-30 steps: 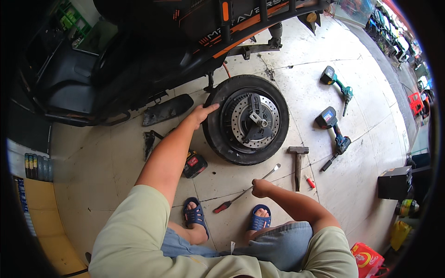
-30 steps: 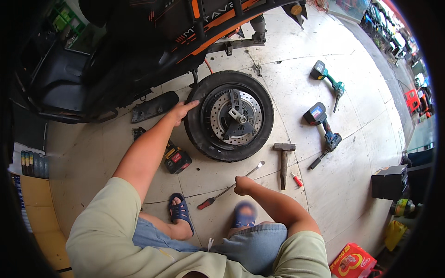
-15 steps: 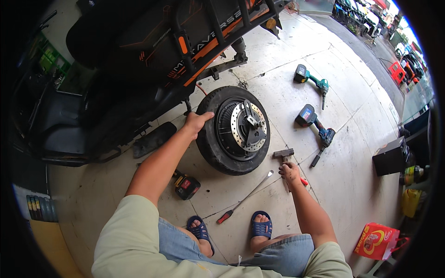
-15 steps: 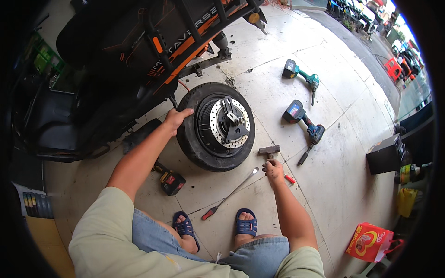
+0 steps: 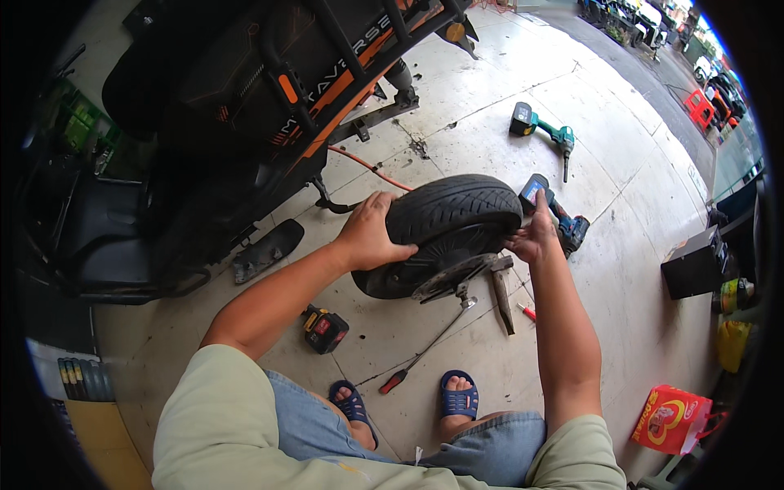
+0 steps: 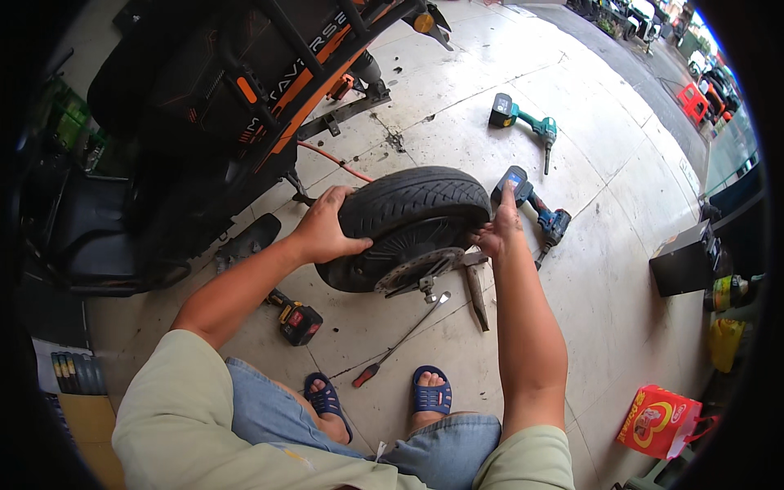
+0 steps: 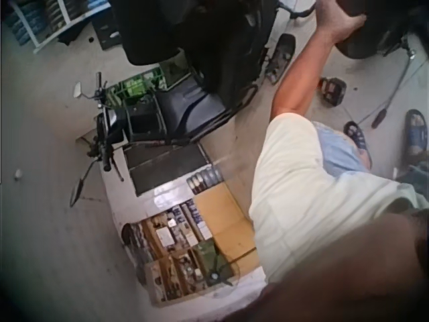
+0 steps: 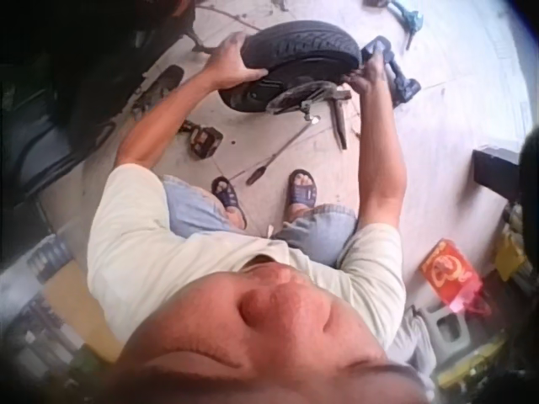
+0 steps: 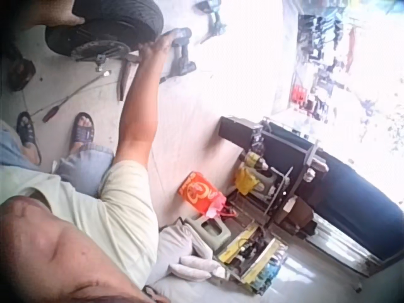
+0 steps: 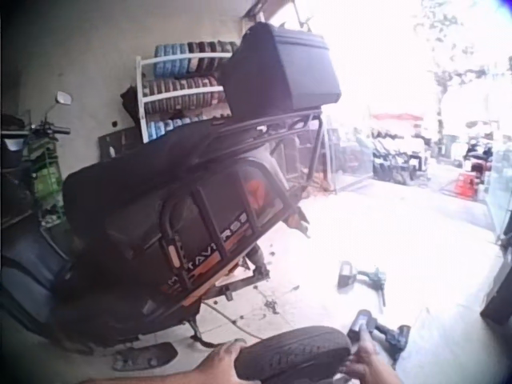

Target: The person installs a tire onto a vehicle wheel hub. They position the tire, use a hammer to tap it into place, and then use a wrench to tighten the lug nuts.

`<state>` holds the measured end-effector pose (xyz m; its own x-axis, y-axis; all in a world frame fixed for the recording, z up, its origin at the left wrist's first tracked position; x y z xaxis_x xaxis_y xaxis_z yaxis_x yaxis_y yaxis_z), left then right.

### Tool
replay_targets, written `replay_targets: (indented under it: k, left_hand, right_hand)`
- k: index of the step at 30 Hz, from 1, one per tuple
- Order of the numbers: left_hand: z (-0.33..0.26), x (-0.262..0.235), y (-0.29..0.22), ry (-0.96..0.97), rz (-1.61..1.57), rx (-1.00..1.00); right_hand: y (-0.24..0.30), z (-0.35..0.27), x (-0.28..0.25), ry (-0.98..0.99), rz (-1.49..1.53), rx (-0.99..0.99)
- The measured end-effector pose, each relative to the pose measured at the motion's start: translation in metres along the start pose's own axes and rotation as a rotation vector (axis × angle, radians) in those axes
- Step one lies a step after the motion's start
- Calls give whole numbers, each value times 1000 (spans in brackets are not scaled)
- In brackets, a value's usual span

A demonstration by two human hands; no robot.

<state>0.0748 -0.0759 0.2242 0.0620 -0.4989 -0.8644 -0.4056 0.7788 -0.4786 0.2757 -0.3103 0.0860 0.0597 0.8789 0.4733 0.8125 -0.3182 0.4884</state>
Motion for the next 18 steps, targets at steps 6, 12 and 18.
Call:
replay_targets:
  k: [6, 12, 18]
  left_hand:
    - [-31, -9, 22, -144, 108, 72]
    - [-38, -17, 34, -228, 194, 164]
    - [-98, 22, 28, -291, 186, 311]
  right_hand:
    - [-8, -11, 52, 188, -275, 38]
    - [-21, 0, 70, 239, -176, 219]
    - [-34, -23, 17, 176, -468, 129]
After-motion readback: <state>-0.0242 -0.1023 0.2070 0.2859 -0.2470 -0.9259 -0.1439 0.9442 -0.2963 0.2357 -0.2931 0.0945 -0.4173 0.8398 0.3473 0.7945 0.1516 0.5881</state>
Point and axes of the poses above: each hand's wrist, its own z-axis towards the middle knuckle, its own x-axis out of the palm, y = z × x, the point moved 5 cm from there along z, towards the middle knuckle, and after that the axes turned 8 degrees about -x, right-handed, at the moved point
